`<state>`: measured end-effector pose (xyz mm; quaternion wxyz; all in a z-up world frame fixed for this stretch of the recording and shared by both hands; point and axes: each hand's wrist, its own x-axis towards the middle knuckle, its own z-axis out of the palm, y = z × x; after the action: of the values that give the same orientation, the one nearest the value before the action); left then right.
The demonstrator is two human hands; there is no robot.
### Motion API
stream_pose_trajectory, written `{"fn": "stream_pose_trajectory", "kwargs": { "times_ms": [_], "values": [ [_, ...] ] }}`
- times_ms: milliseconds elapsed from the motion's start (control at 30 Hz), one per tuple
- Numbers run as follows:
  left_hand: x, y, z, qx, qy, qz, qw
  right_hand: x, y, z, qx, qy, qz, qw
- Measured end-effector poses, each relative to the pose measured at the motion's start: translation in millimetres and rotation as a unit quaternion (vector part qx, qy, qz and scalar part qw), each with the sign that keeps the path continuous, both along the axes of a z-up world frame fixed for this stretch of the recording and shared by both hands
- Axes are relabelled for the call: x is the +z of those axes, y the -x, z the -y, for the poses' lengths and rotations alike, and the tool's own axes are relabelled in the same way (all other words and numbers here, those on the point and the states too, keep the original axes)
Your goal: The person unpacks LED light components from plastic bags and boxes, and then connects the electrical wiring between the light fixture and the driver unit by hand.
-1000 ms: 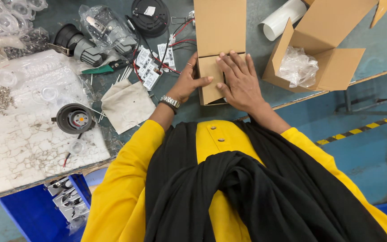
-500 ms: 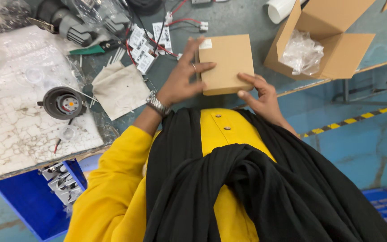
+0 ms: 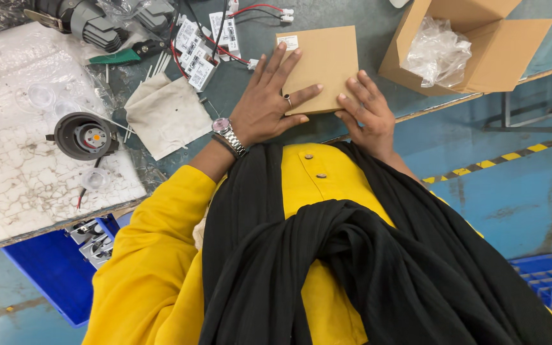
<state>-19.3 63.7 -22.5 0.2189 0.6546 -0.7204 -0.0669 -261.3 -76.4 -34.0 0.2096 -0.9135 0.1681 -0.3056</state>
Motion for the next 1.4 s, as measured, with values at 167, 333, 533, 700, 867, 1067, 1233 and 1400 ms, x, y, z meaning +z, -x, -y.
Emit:
{"fn": "stream_pose_trajectory", "kwargs": {
  "times_ms": [167, 333, 533, 700, 867, 1067, 1233, 1400],
  "values": [
    [-0.8, -4.3, 2.0, -0.026, 0.006, -0.064, 0.998, -3.5, 1.9, 8.8, 0.021, -0.051, 0.006, 0.998],
    [-6.2, -5.7, 0.6, -0.03, 0.004, -0.051, 0.998, -16.0, 3.8, 9.2, 0.018, -0.043, -0.002, 0.999],
    [-19.0, -4.5, -0.9, -0.016, -0.012, 0.03, 0.999, -23.0, 8.1, 11.2, 0.051, 0.043, -0.029, 0.997],
    [-12.8, -0.9, 1.9, 0.003, 0.01, 0.06, 0.998, -4.2, 8.0, 8.9, 0.024, 0.095, -0.035, 0.995],
    [20.6, 18.5, 32.3, 0.018, -0.057, 0.065, 0.996, 3.2, 10.4, 0.4, 0.005, 0.033, -0.075, 0.997],
    [26.5, 3.1, 107.0, -0.046, -0.005, 0.075, 0.996, 25.6, 34.2, 5.5, -0.147, -0.103, 0.072, 0.981],
    [27.0, 1.6, 163.6, 0.031, -0.145, -0.015, 0.989, 57.2, 68.4, 51.9, -0.323, -0.11, 0.246, 0.907],
    [34.7, 73.3, 166.7, -0.023, 0.044, -0.18, 0.982, 53.4, 75.9, 115.9, -0.218, -0.105, -0.001, 0.97]
  ]
}}
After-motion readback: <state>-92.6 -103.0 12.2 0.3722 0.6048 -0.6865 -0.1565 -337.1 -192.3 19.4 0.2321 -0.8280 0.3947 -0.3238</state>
